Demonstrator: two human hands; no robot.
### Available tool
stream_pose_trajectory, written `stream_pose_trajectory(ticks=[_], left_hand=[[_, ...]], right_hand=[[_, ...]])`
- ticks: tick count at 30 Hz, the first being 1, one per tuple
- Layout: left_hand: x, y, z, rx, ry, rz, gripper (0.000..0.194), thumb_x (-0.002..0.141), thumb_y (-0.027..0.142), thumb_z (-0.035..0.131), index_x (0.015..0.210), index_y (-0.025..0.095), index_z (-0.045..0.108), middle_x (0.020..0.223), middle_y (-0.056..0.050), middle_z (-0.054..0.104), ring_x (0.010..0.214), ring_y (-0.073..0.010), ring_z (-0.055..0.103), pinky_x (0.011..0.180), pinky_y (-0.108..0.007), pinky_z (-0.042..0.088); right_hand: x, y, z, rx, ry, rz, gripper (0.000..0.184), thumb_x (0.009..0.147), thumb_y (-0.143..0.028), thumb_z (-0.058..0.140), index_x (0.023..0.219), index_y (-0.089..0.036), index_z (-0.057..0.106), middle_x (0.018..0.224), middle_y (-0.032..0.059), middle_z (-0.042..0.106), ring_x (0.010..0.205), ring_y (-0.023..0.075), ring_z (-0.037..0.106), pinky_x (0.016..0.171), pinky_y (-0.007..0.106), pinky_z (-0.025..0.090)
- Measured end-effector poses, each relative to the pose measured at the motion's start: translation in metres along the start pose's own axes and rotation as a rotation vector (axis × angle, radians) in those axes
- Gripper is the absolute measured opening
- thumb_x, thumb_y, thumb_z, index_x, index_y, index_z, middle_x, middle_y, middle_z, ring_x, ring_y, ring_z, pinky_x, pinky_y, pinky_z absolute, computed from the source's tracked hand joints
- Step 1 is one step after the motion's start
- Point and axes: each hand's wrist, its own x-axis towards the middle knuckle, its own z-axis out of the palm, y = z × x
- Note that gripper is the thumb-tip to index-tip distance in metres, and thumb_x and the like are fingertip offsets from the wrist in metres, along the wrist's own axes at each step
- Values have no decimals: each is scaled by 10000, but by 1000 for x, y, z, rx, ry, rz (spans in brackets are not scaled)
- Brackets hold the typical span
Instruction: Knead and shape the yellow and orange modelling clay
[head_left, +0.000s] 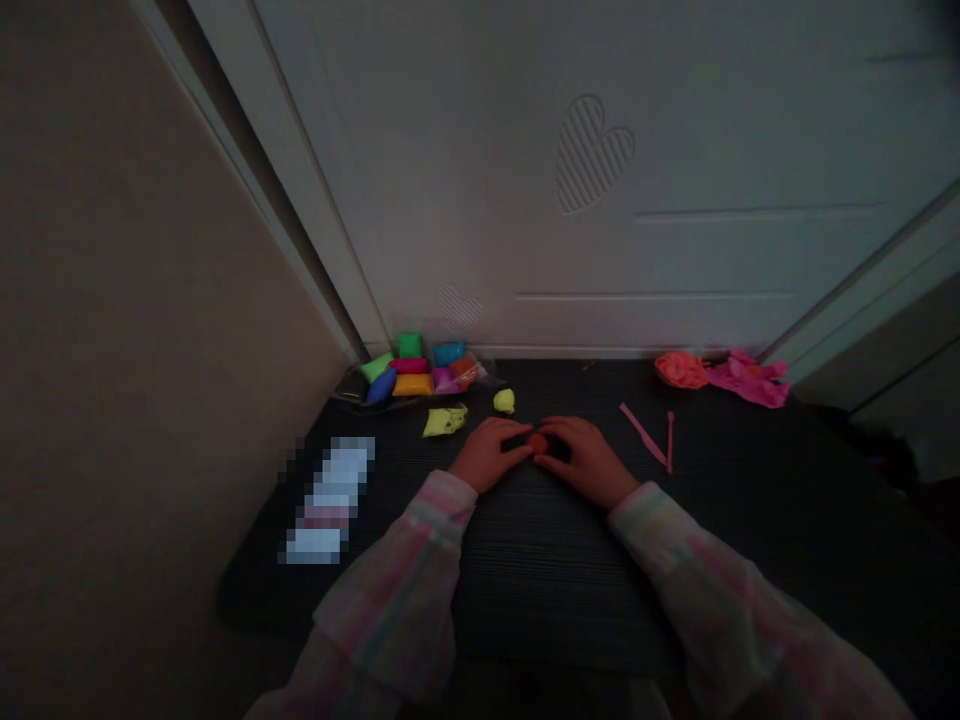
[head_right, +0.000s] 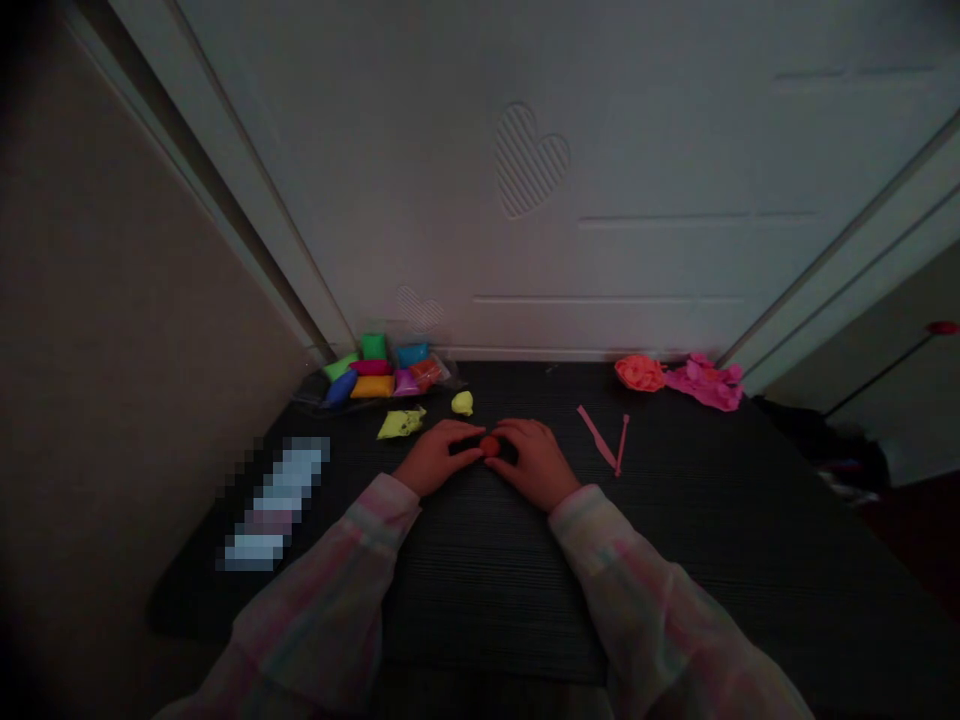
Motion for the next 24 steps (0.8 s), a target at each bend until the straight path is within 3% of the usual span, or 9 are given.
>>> stream_pose_trajectory(ticks=[9,13,16,21,24], left_hand=[[0,-1,1,117,-19,22,212,576,255,562,785,229,589,784,-24,575,807,-182,450,761,-305,311],[-1,-1,2,62,10,2,249,585,303,555,816,212,576,835,-38,562,836,-180,454,791,-305,306],[1,-3,6,-185,120,-76,304,664,374,454,896,198,542,945,-51,538,904,-164,453,825,-289,300],[12,3,23,-794,327,-195,480,751,465,164,1035,189,434,1111,-53,455,1060,-120,369,892,-258,260],[18,12,36,-926,323,-232,507,754,471,112,1099,202,369,1182,-37,390,1102,-94,314,925,-232,206]], right_hand=[[1,0,0,23,-11,26,280,633,-359,514,858,-192,532,976,66,524,922,212,465,784,410,352],[0,1,-4,89,-40,37,312,634,-359,514,898,-192,528,988,68,519,946,205,451,822,408,333],[0,1,-3,313,8,110,392,654,-382,488,1007,-214,460,1044,59,492,991,180,431,863,379,318],[13,-7,14,891,352,451,433,787,-418,123,1158,-235,249,1195,61,362,1110,117,312,908,354,283],[24,-17,25,1027,316,526,521,775,-434,8,1198,-185,182,1269,69,238,1155,118,205,946,368,207]])
